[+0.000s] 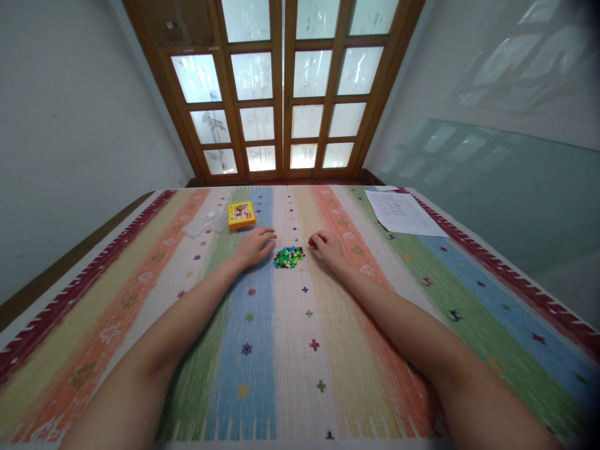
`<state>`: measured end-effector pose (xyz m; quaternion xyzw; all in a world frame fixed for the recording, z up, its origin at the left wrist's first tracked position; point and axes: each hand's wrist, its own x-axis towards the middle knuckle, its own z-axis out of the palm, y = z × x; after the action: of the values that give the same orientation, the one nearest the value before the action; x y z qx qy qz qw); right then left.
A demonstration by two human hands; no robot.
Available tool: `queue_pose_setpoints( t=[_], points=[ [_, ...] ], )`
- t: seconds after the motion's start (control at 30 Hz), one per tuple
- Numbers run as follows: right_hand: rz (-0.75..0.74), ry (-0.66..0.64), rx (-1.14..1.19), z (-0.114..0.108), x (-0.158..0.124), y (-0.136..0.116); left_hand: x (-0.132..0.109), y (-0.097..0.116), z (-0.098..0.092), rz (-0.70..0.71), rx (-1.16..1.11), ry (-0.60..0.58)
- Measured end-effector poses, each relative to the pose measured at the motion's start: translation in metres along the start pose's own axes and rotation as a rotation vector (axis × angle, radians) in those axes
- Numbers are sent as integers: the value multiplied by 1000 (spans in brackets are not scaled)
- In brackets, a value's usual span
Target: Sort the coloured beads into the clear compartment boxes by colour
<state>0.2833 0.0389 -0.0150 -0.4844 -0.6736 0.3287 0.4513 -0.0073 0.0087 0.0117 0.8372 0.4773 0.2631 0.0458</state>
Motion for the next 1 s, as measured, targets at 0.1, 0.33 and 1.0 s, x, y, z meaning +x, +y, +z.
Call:
queue_pose_setpoints(
  t=[0.1,0.33,1.0],
  points=[
    [-53,-21,-12,2,-1,-9,-11,-43,-31,-254,136,152],
    [-165,-223,-112,44,20,-42,-34,-135,-75,-663,453,187],
    [-46,-214,-524,181,107,-82,-5,-132,-32,-661,388,-113]
  ],
)
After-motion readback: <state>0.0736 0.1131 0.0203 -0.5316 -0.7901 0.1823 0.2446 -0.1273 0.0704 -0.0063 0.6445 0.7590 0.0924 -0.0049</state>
